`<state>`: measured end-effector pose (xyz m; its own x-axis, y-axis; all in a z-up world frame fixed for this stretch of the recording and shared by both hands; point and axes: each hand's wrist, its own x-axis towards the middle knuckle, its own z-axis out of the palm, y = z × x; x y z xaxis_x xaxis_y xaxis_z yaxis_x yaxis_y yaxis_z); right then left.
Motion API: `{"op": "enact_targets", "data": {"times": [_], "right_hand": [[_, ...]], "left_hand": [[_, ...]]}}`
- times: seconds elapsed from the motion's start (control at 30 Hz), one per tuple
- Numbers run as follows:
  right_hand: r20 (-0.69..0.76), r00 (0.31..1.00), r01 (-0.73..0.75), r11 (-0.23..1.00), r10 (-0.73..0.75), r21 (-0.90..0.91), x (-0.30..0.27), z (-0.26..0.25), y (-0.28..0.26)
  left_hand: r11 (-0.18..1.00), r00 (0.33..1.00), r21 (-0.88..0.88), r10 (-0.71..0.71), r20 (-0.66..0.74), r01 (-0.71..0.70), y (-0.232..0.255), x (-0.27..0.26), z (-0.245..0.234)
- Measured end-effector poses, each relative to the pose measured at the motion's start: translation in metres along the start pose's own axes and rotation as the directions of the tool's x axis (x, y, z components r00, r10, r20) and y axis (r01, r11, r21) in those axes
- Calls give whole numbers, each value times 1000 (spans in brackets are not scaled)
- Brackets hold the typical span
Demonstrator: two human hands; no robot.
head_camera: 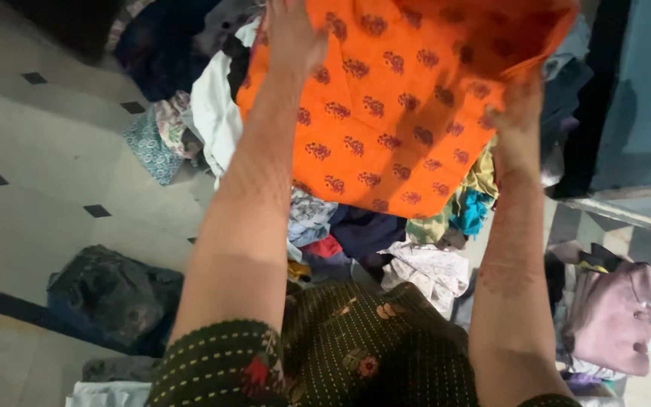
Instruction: The person sits on the floor and sorts through a large pile of laundry, picking up individual items of clothing like t-shirts, shorts, and dresses to inspect and organize them into different piles.
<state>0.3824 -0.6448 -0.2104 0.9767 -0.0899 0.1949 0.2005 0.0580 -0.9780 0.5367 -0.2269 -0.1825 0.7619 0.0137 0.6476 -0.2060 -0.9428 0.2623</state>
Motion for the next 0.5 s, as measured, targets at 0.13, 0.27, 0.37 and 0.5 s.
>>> {"op": "enact_targets", "data": {"times": [0.13,0.27,0.37,0.5], "right_hand": [[-60,973,-227,967,221,-115,-13,-26,72],[-157,805,-556,637,572,-533,-35,-26,96],[258,664,-365,605,702,-708,-46,-5,108],[475,543,-82,607,693,-790,-77,63,114]], "left_hand": [[948,946,-163,-235,223,274,12,-125,-9],[922,929,-126,-354,111,367,17,-204,-61],[735,735,-68,-662,146,675,17,-228,-76],[348,390,-260,-911,132,901,18,-242,-47]]}}
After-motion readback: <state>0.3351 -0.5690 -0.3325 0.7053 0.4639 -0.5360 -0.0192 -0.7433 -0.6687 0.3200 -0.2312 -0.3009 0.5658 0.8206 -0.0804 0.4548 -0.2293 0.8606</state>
